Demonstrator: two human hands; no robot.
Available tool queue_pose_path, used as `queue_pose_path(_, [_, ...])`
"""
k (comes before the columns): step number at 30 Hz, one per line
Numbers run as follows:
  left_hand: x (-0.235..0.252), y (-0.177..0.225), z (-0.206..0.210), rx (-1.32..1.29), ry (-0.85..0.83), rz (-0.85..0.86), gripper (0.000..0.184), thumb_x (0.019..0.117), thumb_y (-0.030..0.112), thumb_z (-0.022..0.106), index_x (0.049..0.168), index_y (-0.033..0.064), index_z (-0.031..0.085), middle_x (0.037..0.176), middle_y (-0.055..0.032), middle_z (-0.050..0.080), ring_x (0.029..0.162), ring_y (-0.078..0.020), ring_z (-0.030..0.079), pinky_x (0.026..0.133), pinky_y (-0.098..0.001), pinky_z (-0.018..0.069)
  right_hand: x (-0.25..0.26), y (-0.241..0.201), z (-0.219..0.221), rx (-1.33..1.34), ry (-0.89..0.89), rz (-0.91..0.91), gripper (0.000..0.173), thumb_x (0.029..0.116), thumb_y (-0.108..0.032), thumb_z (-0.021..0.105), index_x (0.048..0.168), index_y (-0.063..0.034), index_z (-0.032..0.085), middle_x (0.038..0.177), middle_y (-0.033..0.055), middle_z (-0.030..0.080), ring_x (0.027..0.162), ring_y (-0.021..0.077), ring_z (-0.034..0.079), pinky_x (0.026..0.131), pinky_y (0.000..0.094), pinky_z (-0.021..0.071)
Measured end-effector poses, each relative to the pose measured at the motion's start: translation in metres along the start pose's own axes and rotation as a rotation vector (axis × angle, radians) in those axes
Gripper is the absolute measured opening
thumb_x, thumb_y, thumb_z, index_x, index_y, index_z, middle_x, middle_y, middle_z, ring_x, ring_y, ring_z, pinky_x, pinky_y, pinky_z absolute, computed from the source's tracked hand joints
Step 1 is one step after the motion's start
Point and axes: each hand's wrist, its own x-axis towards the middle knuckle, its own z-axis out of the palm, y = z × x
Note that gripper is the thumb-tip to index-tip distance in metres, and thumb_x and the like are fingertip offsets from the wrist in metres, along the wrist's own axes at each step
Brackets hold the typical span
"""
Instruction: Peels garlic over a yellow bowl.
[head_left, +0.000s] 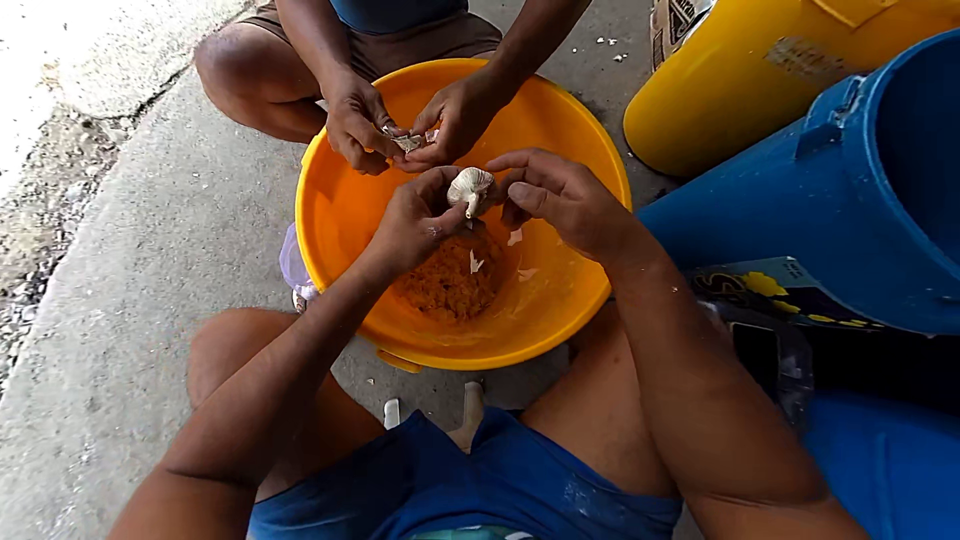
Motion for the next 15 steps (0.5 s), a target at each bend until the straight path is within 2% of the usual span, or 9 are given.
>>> queue_pose_path(3, [0.0, 0.0, -0.002, 0.079, -0.023, 0.004, 0.035, 0.0961, -0.002, 0.063, 0.13, -0.0051, 0.057, 0.107, -0.0129, 0.072, 0.086, -0.0197, 0.074, 0.078, -0.035, 0.0653, 0.006, 0.003, 0.018, 0.008, 0.033, -0.024, 0.03, 0.1041, -0.016, 0.054, 0.131, -0.0046, 0.056, 0.106, 0.0086, 0.068, 0.074, 0.0152, 0.067, 0.064, 0.029, 0.0601])
queue_pose_path(6, [-0.002, 0.003, -0.007, 0.136, -0.028, -0.026, 0.036, 0.0956, 0.0, 0.066, 0.131, -0.0031, 0.058, 0.108, -0.0112, 0.073, 0.087, -0.0177, 0.074, 0.08, -0.0333, 0.0648, 0.009, 0.009, 0.026, -0.103, 0.098, -0.061, 0.025, 0.1025, -0.014, 0.056, 0.126, -0.0061, 0.059, 0.103, 0.0068, 0.067, 0.073, 0.0128, 0.065, 0.061, 0.0271, 0.0581])
queue_pose_path(8, [-0.006, 0.006, -0.01, 0.092, 0.001, -0.054, 0.034, 0.0974, 0.003, 0.066, 0.131, -0.0024, 0.061, 0.108, -0.0103, 0.073, 0.088, -0.0164, 0.073, 0.08, -0.0315, 0.0637, 0.014, 0.008, 0.029, -0.101, 0.121, -0.053, 0.024, 0.1012, -0.014, 0.055, 0.123, -0.0039, 0.059, 0.1, 0.0067, 0.067, 0.075, 0.0119, 0.066, 0.063, 0.0267, 0.0577])
queue_pose_path(12, [-0.009, -0.003, -0.008, -0.211, 0.086, -0.081, 0.024, 0.1063, 0.01, 0.052, 0.124, -0.0024, 0.063, 0.096, -0.0071, 0.069, 0.079, -0.0123, 0.067, 0.072, -0.0265, 0.0593, 0.017, 0.005, 0.04, 0.059, 0.169, -0.008, 0.024, 0.1021, -0.013, 0.055, 0.123, -0.0002, 0.053, 0.097, 0.0095, 0.065, 0.068, 0.0145, 0.065, 0.058, 0.0279, 0.0578])
queue_pose_path(15, [-0.009, -0.008, -0.004, -0.304, 0.127, -0.087, 0.024, 0.1088, 0.014, 0.045, 0.116, -0.0002, 0.063, 0.087, -0.0043, 0.066, 0.071, -0.0096, 0.064, 0.065, -0.024, 0.0574, 0.015, 0.005, 0.046, 0.148, 0.158, 0.031, 0.025, 0.104, -0.015, 0.054, 0.123, 0.0002, 0.053, 0.096, 0.0107, 0.066, 0.068, 0.0172, 0.067, 0.059, 0.031, 0.0604])
